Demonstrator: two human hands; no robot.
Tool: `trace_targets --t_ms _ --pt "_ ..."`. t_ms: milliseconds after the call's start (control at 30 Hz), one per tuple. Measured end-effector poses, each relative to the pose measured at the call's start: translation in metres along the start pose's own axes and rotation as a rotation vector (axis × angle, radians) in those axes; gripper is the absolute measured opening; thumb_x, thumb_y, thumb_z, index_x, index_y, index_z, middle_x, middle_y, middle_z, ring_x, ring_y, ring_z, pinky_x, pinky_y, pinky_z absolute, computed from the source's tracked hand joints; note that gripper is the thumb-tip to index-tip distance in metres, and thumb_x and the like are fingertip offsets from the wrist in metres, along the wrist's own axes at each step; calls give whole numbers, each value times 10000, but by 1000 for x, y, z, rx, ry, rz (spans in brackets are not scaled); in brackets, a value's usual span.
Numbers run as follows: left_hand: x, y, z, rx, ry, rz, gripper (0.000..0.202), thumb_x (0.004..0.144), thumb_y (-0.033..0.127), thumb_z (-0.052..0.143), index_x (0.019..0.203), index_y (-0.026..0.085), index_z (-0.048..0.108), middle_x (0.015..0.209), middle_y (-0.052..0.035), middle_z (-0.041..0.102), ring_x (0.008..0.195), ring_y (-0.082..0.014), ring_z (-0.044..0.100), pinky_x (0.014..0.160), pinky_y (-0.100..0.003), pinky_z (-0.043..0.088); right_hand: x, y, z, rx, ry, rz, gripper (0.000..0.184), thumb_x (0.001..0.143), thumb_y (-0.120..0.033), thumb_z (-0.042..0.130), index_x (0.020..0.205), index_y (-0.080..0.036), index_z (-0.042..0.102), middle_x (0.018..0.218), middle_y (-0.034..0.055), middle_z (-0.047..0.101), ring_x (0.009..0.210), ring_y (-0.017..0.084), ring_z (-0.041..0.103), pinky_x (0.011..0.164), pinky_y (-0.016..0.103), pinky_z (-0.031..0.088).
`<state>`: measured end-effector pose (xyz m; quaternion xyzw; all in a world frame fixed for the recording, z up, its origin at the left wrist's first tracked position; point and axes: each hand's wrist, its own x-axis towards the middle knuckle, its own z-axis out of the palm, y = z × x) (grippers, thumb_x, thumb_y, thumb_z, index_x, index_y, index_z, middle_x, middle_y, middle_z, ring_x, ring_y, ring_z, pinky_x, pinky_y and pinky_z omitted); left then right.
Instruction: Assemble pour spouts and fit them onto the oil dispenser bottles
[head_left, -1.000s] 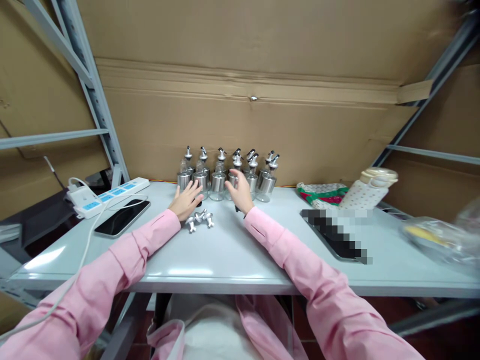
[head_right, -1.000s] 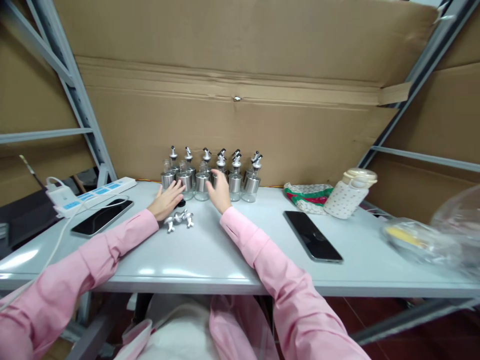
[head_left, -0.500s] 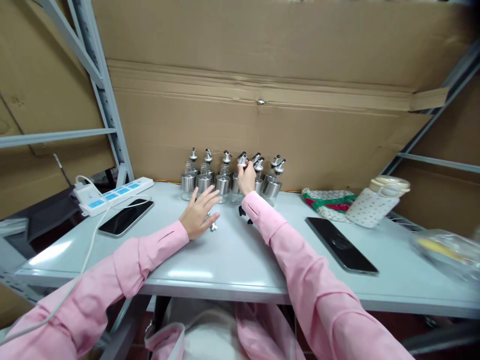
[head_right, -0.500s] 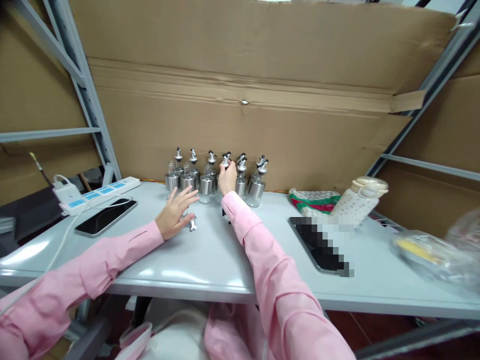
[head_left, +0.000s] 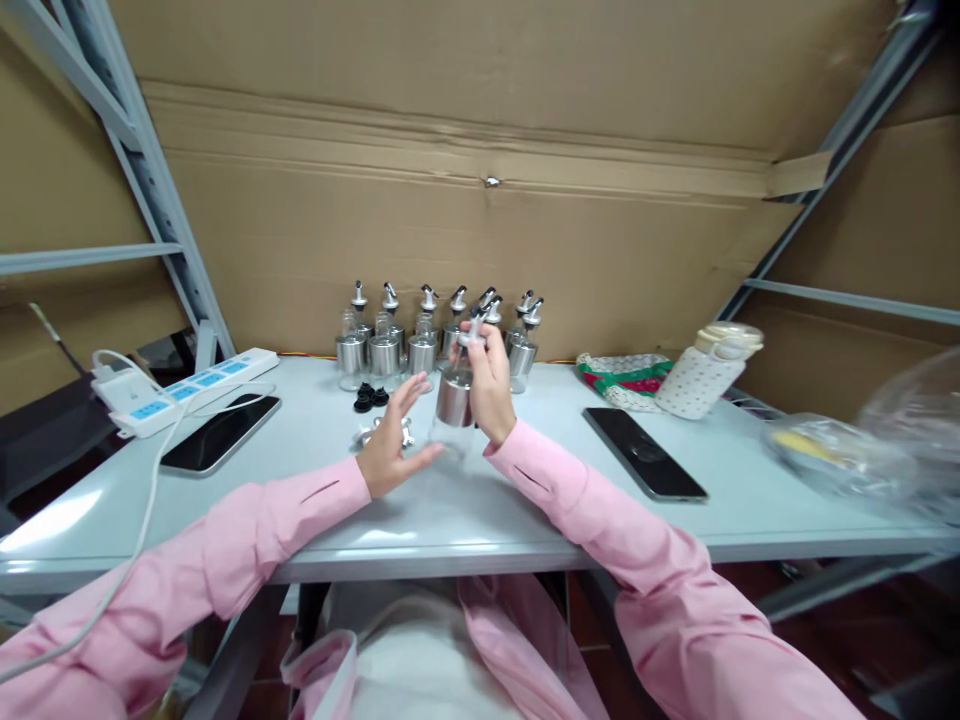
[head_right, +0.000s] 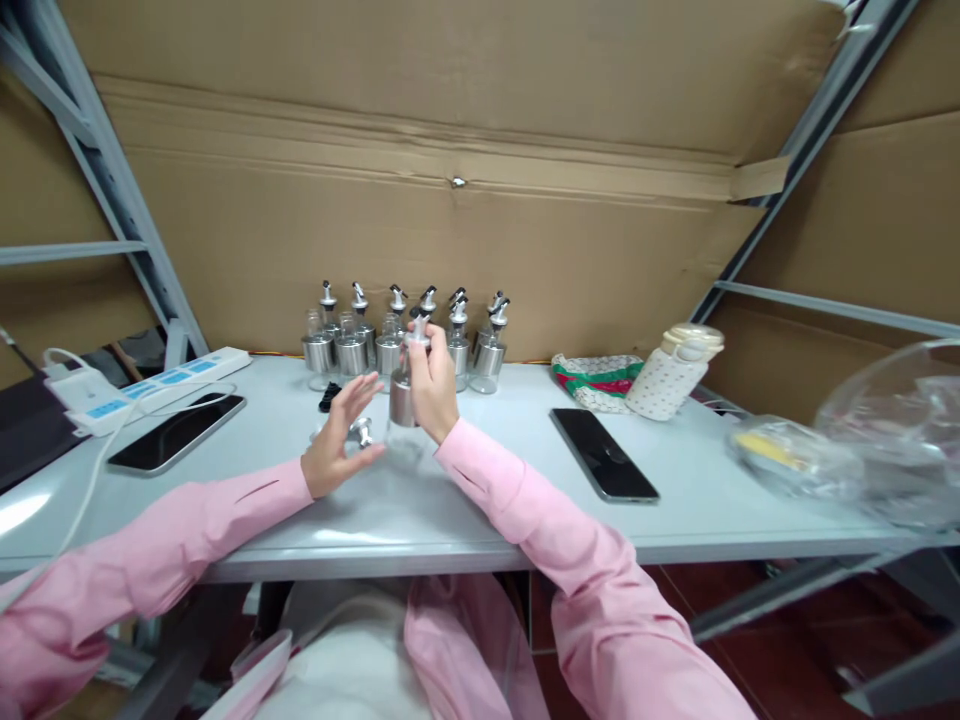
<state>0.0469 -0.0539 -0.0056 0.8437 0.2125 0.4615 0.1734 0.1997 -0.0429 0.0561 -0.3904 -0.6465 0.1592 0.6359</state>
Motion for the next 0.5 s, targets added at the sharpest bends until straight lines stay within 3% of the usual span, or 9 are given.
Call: trace_targets --t_ms 100,233,300,400,500 --pt "0 4 12 -161 -38 -151 861 737 528 566 1355 220 52 1401 -168 275 1249 -272 384 988 -427 398 -22 -12 -1 112 -208 71 342 894 -424 298 1132 -210 418 966 56 580 855 155 588 750 278 488" --pt "-3 13 17 -223 -55 -225 729 702 449 631 1264 202 237 1221 -123 484 1105 -259 505 928 -419 432 -41 -29 -19 114 -357 17 342 880 -409 370 1157 -227 454 1076 65 576 962 169 575 839 306 481" --pt "-5 17 16 -227 -51 -216 685 679 394 657 1215 197 278 1149 -105 522 1040 -244 534 903 -409 440 -49 -30 -37 5 -363 -67 356 853 -387 446 1178 -243 458 1168 73 538 1045 186 539 856 320 476" --pt "-7 19 15 -218 -33 -203 651 660 344 669 1174 196 297 1052 -77 554 950 -216 561 871 -389 447 -60 -19 -75 -277 -368 -73 313 846 -322 475 1150 -252 497 1049 80 596 963 199 568 818 359 482" --pt "-10 17 17 -205 -12 -194 643 656 342 667 1164 200 299 980 -54 569 884 -197 571 846 -378 450 -72 5 -124 -579 -204 -6 265 825 -308 502 1059 -197 556 894 111 621 815 232 582 807 451 458"
